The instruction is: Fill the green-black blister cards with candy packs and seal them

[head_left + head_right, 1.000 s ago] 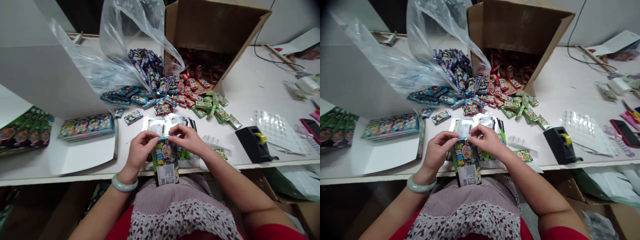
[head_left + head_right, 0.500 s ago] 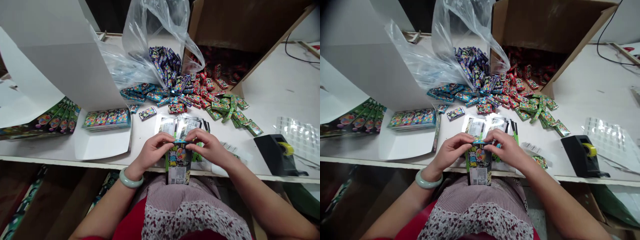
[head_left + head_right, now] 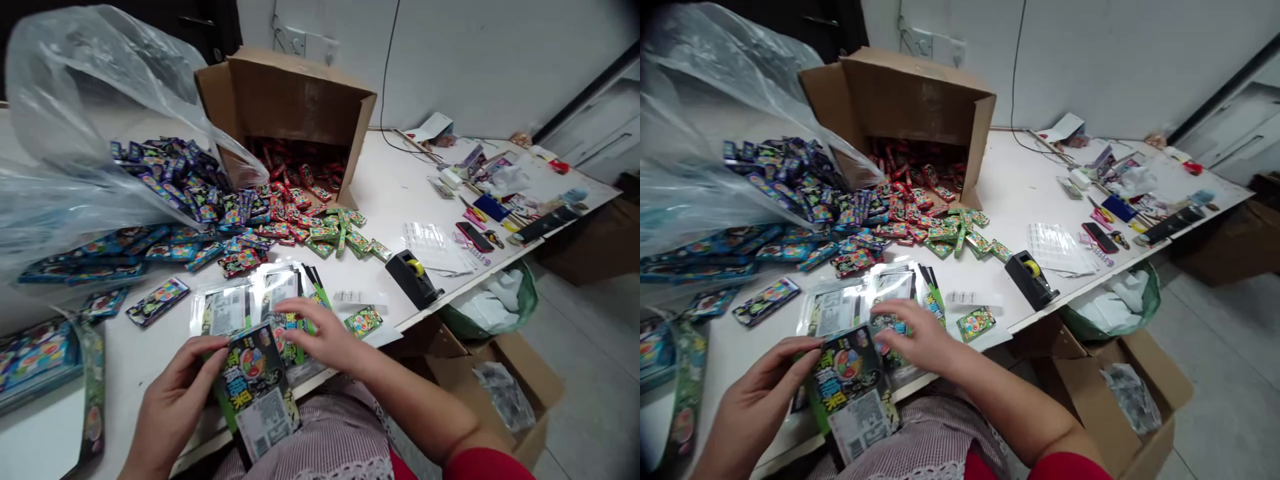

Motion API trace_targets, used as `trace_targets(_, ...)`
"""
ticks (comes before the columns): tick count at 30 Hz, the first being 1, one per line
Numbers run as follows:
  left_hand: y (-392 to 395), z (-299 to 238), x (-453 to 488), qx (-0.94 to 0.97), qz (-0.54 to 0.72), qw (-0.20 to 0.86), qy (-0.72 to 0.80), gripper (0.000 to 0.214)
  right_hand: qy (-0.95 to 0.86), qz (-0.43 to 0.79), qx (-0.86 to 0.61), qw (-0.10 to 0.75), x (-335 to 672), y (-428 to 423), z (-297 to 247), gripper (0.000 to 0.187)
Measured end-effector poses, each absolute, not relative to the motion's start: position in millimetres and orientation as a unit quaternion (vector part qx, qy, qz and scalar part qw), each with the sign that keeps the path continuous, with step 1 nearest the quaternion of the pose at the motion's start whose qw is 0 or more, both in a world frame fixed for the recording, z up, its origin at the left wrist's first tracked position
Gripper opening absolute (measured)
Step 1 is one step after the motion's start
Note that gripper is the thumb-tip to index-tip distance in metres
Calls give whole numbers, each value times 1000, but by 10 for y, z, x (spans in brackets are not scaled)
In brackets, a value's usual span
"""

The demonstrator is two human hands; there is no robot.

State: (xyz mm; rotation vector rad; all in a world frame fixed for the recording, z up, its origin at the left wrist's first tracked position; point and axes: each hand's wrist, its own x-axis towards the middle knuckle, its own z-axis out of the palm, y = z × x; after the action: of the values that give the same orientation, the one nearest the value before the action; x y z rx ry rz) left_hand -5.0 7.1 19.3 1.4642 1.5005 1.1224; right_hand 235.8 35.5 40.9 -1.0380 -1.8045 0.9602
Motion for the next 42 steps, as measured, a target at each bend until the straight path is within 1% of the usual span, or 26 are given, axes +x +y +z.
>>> trace_targets(2,59,210,-59,561,427,378,600,12,-663,345,-496,442,2817,384,437,16)
trace_targets(3,51,223,-59,553,424,381,608,10,-637,306,-554,440,3062,401,432,15)
trace_targets(5,39,244,-49,536,422,383,623,9,-614,224,-647,393,3489,430,380,13)
trace_targets(6,36,252,-37,529,422,383,629,9,-622,210,-664,357,3642,439,340,13)
trace_targets(9,32,284,19,517,425,380,639,10,-657,214,-664,284,3819,431,218,12)
trace_targets(12,19,326,68,511,423,385,642,10,-666,219,-663,262,3750,390,155,14)
trace_targets(17,26,317,44,511,419,395,638,12,-662,169,-691,236,3651,395,95,22)
trace_targets(21,50,270,7,517,413,387,642,12,-655,184,-704,205,3617,464,9,10)
trace_targets(23,52,265,4,525,418,378,637,12,-649,190,-707,206,3616,492,-36,12)
trace_targets(26,54,270,5,534,419,380,628,13,-642,195,-712,206,3640,530,-100,21)
trace_targets(29,68,247,-14,537,421,377,627,16,-642,207,-711,198,3657,572,-139,13)
trace_targets(31,81,205,-45,544,426,368,622,21,-641,210,-711,198,3645,592,-140,11)
trace_targets(34,93,130,-96,558,424,369,610,23,-639,214,-711,202,3612,602,-115,11)
trace_targets(40,114,97,-108,597,457,354,556,16,-611,228,-726,220,3705,640,-25,16)
trace_targets(42,113,124,-75,603,462,348,549,15,-605,207,-727,249,3707,670,92,17)
